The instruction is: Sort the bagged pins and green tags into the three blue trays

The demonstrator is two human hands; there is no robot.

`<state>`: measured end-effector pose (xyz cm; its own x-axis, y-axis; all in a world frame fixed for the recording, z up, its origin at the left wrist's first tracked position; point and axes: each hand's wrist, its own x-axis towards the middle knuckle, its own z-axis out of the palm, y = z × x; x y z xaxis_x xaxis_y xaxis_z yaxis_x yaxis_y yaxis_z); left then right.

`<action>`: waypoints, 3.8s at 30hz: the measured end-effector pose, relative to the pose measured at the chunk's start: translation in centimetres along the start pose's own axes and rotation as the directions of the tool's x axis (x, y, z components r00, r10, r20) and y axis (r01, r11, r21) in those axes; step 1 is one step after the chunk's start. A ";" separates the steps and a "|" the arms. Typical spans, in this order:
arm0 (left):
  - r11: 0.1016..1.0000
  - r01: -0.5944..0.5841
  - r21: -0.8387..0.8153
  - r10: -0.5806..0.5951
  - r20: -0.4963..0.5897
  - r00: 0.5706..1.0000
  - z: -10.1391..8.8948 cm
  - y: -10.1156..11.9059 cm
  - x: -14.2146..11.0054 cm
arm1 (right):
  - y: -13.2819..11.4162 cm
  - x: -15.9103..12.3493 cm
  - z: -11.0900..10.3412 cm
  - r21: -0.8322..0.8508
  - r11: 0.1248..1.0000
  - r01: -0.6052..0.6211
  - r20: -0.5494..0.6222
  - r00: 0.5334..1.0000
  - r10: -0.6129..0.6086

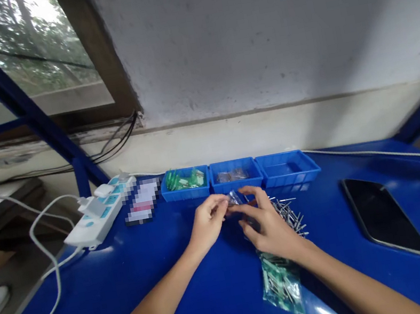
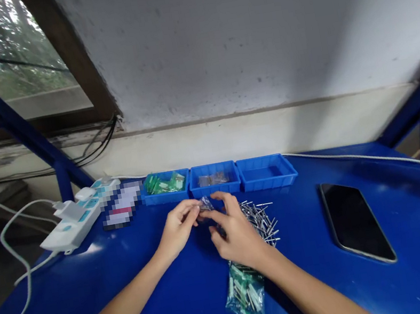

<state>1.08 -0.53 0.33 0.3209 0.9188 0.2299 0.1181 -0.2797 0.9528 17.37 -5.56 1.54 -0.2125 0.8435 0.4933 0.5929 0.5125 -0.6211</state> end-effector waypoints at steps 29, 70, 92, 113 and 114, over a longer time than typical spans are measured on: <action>0.731 -0.324 0.601 0.479 -0.113 0.871 -0.6 2.3 6.9 | 2.4 1.0 -3.0 -0.220 0.974 -0.054 -0.408 0.912 -0.042; 0.867 -0.076 0.493 -0.054 0.244 0.968 0.4 0.4 -0.5 | 3.5 0.4 -1.3 -0.284 0.957 -0.052 0.130 0.987 0.092; 0.638 -0.573 0.514 0.550 0.217 0.807 -0.8 1.6 -0.9 | -0.1 1.0 -1.5 0.421 0.807 -0.413 0.174 0.910 0.375; 0.567 -0.445 0.693 0.120 0.465 0.877 0.2 1.4 -1.8 | 3.5 2.4 -3.8 -0.428 0.904 -0.018 -0.030 1.000 0.005; 0.557 -0.423 0.715 0.105 0.445 0.890 0.0 1.3 -1.7 | 3.5 2.0 -3.5 -0.411 0.911 -0.023 0.059 0.997 0.052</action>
<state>0.71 -2.46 1.17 0.7157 0.6640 0.2165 0.6015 -0.7436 0.2920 21.76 -2.65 2.48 -0.2270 0.8771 0.4233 0.8647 0.3815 -0.3268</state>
